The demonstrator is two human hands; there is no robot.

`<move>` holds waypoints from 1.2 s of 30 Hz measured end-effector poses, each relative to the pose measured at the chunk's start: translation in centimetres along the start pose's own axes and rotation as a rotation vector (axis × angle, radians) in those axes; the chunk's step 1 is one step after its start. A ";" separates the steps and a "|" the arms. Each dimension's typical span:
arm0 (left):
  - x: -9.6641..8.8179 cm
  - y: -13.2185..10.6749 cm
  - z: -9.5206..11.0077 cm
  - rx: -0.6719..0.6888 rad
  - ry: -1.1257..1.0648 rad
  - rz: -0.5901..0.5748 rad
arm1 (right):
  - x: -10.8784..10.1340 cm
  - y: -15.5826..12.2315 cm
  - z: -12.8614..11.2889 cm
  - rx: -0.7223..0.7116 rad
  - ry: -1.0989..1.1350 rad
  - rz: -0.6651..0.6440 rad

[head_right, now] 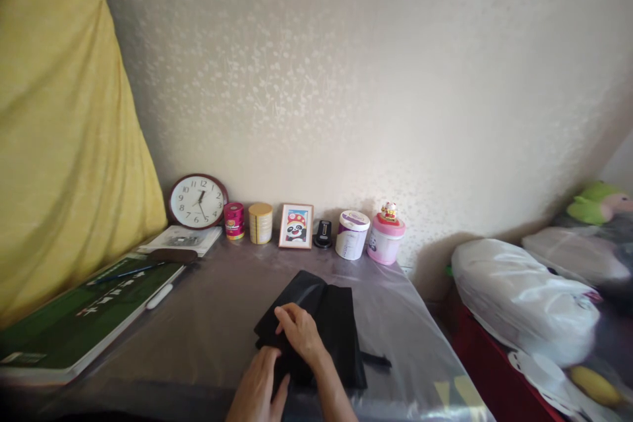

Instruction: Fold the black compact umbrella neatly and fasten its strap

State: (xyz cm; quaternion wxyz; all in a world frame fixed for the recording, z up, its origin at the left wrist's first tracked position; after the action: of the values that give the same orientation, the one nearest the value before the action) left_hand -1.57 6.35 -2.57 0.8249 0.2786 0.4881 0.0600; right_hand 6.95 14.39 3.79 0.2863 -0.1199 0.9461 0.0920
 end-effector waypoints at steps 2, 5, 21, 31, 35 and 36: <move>-1.8 0.7 0.9 0.009 -0.016 0.044 | 0.0 -0.1 -0.3 -0.003 0.024 -0.020; -2.8 1.7 2.6 0.115 -0.028 0.047 | 0.1 -0.1 -0.2 -0.006 0.081 -0.049; 2.6 1.8 1.8 -0.059 -0.097 -0.334 | -2.1 -2.3 0.1 -0.269 -0.138 0.054; 3.3 1.8 2.1 -0.129 -0.066 -0.424 | -1.4 -0.3 1.2 -0.362 -0.401 -0.112; 3.2 2.0 2.3 -0.176 -0.062 -0.470 | -1.5 1.2 1.5 -0.360 -0.449 -0.125; 3.1 2.1 2.3 -0.191 -0.061 -0.484 | -1.6 1.7 1.7 -0.360 -0.463 -0.123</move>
State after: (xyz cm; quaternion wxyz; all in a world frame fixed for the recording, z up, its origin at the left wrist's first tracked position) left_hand 2.36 8.32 -3.07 0.8521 0.0763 0.5077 -0.1015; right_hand 8.63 16.64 3.50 0.4736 -0.2017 0.8151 0.2657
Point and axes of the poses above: each hand's wrist, its own y-axis towards the middle knuckle, its own x-axis out of the palm, z = x × y, the point moved 5 cm from there along y, towards the middle knuckle, and after that the axes turned 2 degrees about -y, right-handed, at the moved point
